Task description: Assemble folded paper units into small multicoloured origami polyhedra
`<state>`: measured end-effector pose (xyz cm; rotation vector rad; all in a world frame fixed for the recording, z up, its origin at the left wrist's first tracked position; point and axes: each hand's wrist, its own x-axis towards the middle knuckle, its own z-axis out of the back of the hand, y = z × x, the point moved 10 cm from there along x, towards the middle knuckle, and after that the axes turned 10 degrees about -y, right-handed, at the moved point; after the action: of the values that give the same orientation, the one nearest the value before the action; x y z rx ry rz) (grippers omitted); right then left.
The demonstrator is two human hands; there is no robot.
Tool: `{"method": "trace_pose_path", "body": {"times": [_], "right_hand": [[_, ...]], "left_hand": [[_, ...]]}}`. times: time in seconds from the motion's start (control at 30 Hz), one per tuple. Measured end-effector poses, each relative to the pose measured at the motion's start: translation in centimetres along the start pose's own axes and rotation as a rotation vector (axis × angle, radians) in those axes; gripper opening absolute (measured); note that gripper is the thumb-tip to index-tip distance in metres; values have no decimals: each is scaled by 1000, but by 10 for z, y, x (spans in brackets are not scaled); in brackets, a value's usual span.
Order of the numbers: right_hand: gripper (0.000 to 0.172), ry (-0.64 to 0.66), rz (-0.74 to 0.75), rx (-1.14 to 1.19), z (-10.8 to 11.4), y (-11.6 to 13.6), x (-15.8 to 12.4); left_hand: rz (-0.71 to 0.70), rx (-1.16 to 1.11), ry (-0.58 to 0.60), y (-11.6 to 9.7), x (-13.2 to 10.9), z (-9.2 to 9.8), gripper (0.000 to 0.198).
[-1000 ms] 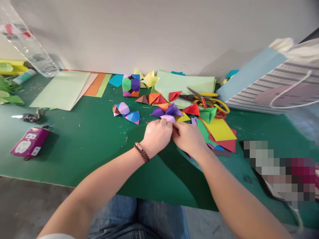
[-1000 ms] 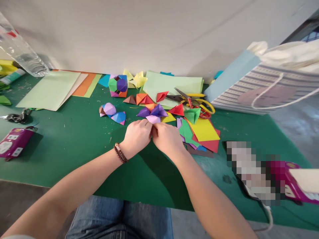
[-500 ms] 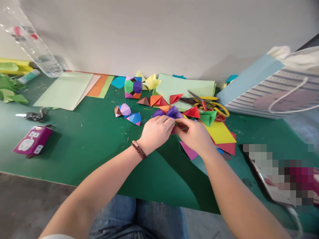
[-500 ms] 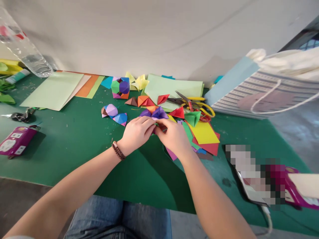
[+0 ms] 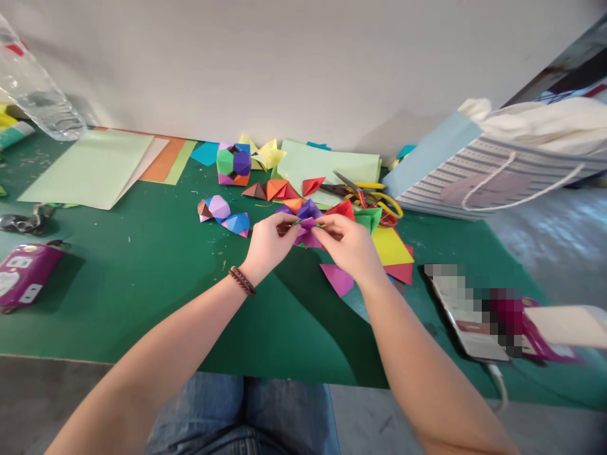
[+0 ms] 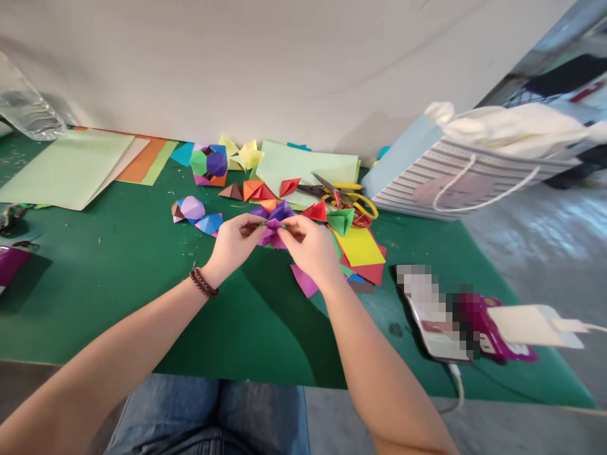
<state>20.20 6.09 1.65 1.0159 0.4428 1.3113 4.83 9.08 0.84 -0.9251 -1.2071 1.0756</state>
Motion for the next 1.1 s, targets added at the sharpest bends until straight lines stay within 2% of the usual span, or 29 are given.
{"method": "trace_pose_path", "body": {"times": [0.27, 0.5, 0.6, 0.8, 0.93, 1.1], "right_hand": [[23, -74, 269, -275, 6, 29, -8], [19, -28, 355, -330, -5, 39, -13], [20, -68, 400, -291, -2, 42, -14], [18, -145, 368, -246, 7, 39, -11], [18, -96, 373, -233, 2, 41, -12], [18, -132, 389, -265, 5, 41, -12]], "left_hand": [[-52, 193, 10, -5, 1, 6, 9], [-167, 363, 41, -15, -1, 2, 13], [-178, 324, 68, -16, -5, -5, 16], [-25, 146, 77, -5, -4, -6, 13], [-55, 159, 74, -8, -4, -4, 16], [-66, 133, 81, -9, -7, -7, 15]]}}
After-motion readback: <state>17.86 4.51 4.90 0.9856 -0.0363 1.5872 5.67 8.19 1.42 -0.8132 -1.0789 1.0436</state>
